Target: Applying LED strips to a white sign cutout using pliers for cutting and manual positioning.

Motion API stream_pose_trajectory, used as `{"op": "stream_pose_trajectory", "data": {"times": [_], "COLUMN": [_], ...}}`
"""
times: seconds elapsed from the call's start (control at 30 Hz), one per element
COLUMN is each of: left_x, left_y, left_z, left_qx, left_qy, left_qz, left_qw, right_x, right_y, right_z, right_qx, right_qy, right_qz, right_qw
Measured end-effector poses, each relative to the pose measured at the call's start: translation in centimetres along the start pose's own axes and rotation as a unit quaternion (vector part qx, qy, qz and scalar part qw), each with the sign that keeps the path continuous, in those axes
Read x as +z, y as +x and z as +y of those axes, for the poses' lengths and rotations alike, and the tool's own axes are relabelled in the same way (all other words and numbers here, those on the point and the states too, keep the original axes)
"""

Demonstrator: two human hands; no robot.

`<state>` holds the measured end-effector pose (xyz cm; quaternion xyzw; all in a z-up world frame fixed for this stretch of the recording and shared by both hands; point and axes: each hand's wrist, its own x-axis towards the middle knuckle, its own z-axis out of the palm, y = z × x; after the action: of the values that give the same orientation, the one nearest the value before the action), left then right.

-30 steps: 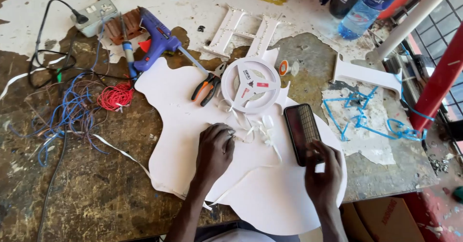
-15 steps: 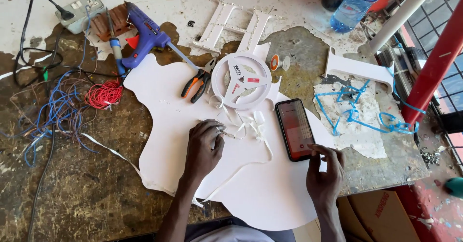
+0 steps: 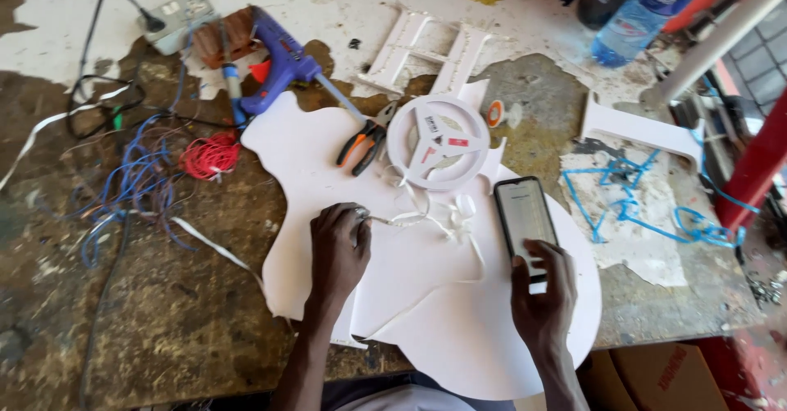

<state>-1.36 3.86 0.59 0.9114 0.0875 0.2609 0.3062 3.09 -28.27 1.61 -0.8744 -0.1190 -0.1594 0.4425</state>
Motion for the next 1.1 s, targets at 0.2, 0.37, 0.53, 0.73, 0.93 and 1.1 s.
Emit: {"op": "stream_pose_trajectory", "data": {"times": [0.2,0.37,0.53,0.73,0.93,1.1], "left_x": [1.6,2.3,1.8,1.0,0.7,0.7], "left_y": [-0.7,-1.0,-0.5,-0.5,-0.5,-0.8], "left_z": [-1.9,-2.6,-2.7,-2.9,-3.2,-2.9], "left_qx": [-0.035,-0.028,-0.026,-0.047,-0.062,-0.051], "left_qy": [0.028,0.048,0.033,-0.019,-0.065,-0.042], "left_qz": [0.006,0.012,-0.010,-0.046,-0.064,-0.040], "left_qw": [0.999,0.998,0.999,0.998,0.994,0.997], "right_x": [8.3,18.3,26.1,25.1,25.8,24.0], "right_y": [5.7,10.8,12.5,11.6,13.6,17.7], "right_z": [-8.4,-13.2,-11.4,-10.5,-6.9,-4.3], "right_qx": [-0.186,-0.217,-0.231,-0.226,-0.150,0.177], "right_qy": [0.096,-0.069,-0.197,-0.208,-0.099,0.374], "right_qz": [-0.138,-0.251,-0.235,-0.191,-0.176,-0.307], "right_qw": [0.968,0.941,0.923,0.932,0.968,0.857]}}
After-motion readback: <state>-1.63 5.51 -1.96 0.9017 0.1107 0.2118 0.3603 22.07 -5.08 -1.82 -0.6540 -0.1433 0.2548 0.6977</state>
